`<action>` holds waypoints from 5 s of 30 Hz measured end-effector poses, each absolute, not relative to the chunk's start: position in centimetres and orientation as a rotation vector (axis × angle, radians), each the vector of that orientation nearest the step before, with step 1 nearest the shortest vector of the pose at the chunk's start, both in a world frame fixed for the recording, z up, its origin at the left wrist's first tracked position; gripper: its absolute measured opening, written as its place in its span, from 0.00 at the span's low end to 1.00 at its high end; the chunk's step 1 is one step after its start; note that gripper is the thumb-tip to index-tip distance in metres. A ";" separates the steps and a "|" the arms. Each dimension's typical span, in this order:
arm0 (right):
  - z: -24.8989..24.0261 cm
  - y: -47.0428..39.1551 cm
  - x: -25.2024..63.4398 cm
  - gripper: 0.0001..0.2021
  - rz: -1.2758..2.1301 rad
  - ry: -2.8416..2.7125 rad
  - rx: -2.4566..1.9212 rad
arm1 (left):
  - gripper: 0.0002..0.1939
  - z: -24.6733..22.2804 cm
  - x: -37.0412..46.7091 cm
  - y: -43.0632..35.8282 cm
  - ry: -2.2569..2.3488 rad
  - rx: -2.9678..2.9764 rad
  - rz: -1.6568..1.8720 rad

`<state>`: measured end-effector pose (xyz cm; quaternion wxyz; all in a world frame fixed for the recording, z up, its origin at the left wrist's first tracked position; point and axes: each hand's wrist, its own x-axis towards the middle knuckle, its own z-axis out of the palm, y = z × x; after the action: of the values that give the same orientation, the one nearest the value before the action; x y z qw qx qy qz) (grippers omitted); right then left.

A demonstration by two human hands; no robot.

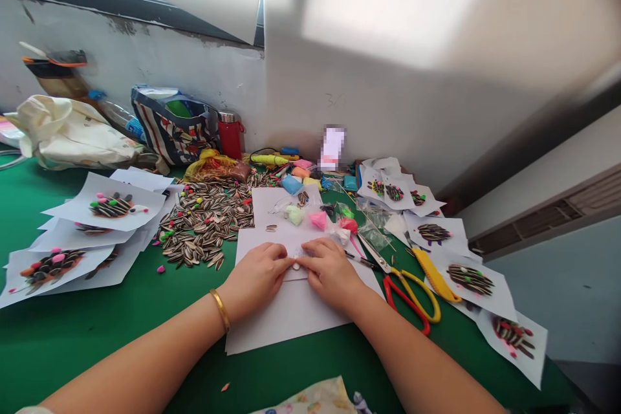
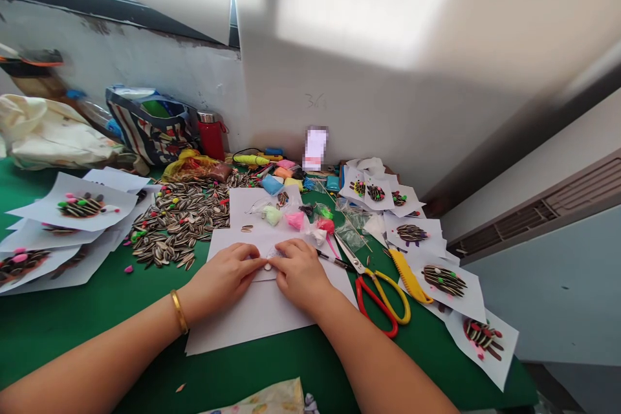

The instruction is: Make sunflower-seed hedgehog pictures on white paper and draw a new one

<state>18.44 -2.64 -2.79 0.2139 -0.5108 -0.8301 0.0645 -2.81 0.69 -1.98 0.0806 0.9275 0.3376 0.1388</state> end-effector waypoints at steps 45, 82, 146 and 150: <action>-3.2 -2.3 18.1 0.21 0.247 -2.252 -1.471 | 0.13 -2.0 -2.9 0.7 0.976 2.761 0.453; -3.6 -2.0 18.6 0.22 0.245 -2.190 -1.447 | 0.13 -1.9 -2.5 0.6 1.007 2.809 0.447; -3.2 -2.4 19.2 0.20 0.206 -2.312 -1.404 | 0.12 -1.2 -2.6 0.7 1.010 2.829 0.321; -3.2 -2.4 19.3 0.20 0.207 -2.292 -1.421 | 0.13 -1.3 -2.6 0.6 1.006 2.833 0.355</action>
<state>19.28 -2.38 -3.24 0.2169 -0.5129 -0.8273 0.0746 -2.57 0.62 -1.33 0.0573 0.9343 0.3318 0.1171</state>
